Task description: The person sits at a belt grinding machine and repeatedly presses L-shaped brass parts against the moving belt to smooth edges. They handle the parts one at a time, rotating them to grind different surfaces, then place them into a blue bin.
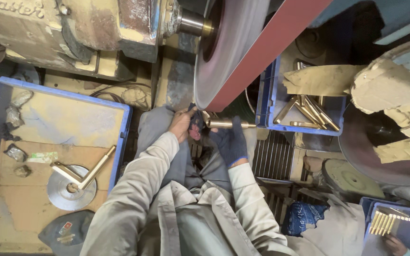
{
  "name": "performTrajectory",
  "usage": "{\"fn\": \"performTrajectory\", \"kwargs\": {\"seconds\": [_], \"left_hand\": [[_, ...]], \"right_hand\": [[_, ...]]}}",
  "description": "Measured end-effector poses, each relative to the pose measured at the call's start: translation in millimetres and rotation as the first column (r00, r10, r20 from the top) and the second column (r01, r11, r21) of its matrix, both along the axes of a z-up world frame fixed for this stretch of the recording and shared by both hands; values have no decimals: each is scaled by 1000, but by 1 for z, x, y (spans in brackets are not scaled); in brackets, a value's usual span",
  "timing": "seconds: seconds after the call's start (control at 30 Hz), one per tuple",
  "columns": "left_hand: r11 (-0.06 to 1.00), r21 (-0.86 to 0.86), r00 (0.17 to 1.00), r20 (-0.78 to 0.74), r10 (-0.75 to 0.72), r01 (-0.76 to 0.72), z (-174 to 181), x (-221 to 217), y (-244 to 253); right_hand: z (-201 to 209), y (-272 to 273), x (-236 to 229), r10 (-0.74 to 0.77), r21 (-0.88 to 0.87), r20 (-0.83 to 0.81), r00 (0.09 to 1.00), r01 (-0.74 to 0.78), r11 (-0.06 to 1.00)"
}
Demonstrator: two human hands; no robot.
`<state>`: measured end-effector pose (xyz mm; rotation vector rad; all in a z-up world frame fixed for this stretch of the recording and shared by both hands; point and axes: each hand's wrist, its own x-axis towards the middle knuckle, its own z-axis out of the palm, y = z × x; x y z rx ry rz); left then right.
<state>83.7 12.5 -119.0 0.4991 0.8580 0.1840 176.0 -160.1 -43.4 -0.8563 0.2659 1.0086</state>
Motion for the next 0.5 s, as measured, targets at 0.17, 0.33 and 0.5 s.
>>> {"fn": "performTrajectory", "kwargs": {"seconds": [0.17, 0.33, 0.5], "left_hand": [[1000, -23, 1000, -12, 9, -9, 0, 1, 2], [998, -45, 998, 33, 51, -50, -4, 2, 1], [998, -21, 998, -13, 57, -57, -6, 3, 1]], "right_hand": [[1, 8, 3, 7, -4, 7, 1000, -7, 1000], [9, 15, 3, -5, -51, -4, 1000, 5, 999], [10, 20, 6, 6, -40, -22, 1000, -6, 999]]}}
